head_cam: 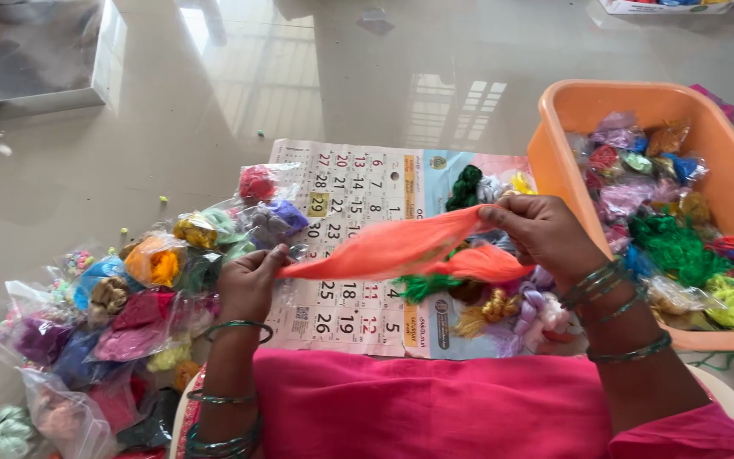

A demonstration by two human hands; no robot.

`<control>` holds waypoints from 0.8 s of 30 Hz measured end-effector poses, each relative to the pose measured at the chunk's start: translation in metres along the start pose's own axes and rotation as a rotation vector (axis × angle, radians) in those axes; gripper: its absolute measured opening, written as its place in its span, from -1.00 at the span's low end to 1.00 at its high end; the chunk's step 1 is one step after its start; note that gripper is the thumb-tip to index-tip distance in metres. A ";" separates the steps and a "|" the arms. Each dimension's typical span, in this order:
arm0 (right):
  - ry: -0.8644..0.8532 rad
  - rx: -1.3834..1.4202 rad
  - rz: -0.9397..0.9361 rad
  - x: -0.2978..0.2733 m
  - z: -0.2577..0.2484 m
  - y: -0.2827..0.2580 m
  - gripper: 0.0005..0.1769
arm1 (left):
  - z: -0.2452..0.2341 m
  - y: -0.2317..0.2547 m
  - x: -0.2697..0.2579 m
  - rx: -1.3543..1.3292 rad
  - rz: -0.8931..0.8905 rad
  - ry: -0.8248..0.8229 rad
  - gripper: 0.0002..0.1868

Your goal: The person bundles colorful yarn by hand. The person takes strands of yarn from a container, folds and twists them together, and secures them with a different colored band of yarn.

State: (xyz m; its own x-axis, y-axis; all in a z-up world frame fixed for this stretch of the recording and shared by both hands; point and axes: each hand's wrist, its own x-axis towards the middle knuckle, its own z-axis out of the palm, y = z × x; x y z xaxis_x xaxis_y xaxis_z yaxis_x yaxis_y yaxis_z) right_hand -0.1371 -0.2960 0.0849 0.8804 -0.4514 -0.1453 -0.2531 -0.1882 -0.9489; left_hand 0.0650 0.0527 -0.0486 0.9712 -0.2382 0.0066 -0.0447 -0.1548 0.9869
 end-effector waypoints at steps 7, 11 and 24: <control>0.005 -0.159 -0.005 -0.004 -0.001 -0.012 -0.66 | -0.013 0.002 -0.002 0.184 -0.175 -0.127 -0.62; 0.000 -0.282 -0.198 0.000 -0.006 0.002 -0.68 | -0.027 0.055 -0.021 0.177 -0.341 -0.297 -0.49; -0.475 0.067 0.125 -0.006 0.023 -0.003 -0.61 | -0.040 0.307 -0.069 -0.357 0.024 -0.572 -0.80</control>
State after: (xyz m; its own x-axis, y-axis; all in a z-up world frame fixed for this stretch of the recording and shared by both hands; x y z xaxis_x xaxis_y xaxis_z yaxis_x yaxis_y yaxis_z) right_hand -0.1329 -0.2726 0.0825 0.9344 -0.0164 -0.3558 -0.3557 -0.0947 -0.9298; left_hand -0.0059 0.0603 0.2609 0.6896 -0.7231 0.0403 0.1109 0.1603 0.9808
